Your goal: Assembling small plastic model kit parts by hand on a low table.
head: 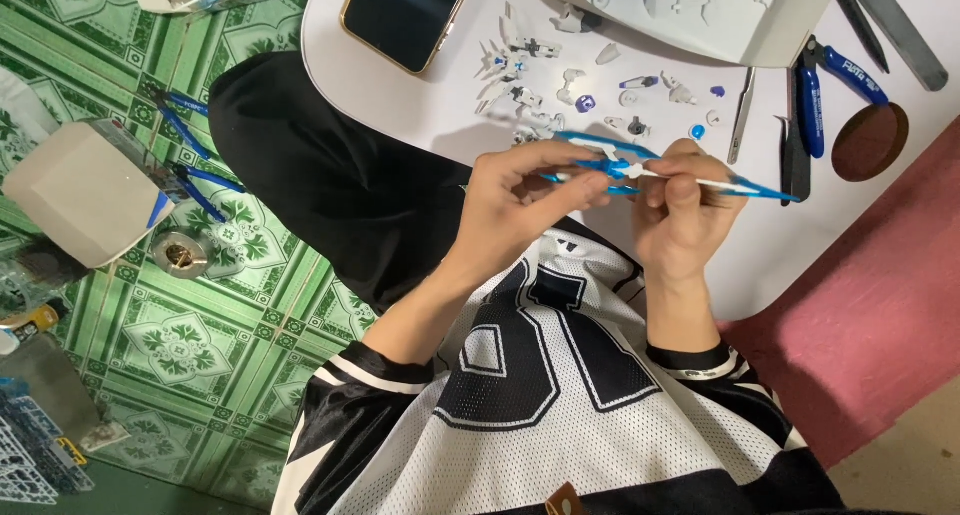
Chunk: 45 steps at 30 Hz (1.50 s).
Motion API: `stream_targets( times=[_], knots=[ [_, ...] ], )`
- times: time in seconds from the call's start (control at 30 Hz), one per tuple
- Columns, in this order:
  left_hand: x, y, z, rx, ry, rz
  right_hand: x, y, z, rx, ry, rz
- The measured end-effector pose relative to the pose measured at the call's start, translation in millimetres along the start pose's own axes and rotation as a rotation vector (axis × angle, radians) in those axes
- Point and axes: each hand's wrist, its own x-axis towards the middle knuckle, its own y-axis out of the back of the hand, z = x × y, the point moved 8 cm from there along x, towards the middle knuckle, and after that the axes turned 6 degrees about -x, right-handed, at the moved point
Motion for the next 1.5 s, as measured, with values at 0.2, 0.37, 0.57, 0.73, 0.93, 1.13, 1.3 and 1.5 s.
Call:
stream_targets(
  times=[0.2, 0.37, 0.57, 0.73, 0.93, 1.13, 1.3, 1.5],
  knots=[
    [5.1, 8.3, -5.2, 0.014, -0.028, 0.028, -1.8, -10.5, -12.9, -0.02, 0.034, -0.074],
    [7.9, 12.1, 5.2, 0.097, -0.029, 0.007, -5.9, 17.9, -8.2, 0.046, 0.014, -0.066],
    [10.9, 1.5, -4.1, 0.021, 0.015, -0.041, -11.5, 43.2, 3.1, 0.074, -0.062, 0.006],
    [7.7, -1.0, -27.7, 0.03, 0.061, -0.004, -15.0, 36.4, 14.5, 0.163, -0.162, 0.143],
    [10.4, 6.8, -23.0, 0.025, 0.026, 0.114, -24.4, 20.5, 20.1, 0.179, -0.277, 0.135],
    [14.2, -5.2, -26.2, -0.109, 0.082, 0.0, -22.6, 17.9, 23.4, 0.235, -0.353, 0.119],
    [18.3, -26.1, -4.8, -0.078, -0.184, -0.273, -27.0, 17.3, 30.9, 0.313, -0.41, 0.1],
    [22.7, -25.3, -5.2, -0.102, -0.199, -0.429, -30.1, 5.2, 15.2, 0.435, -0.414, 0.029]
  ],
)
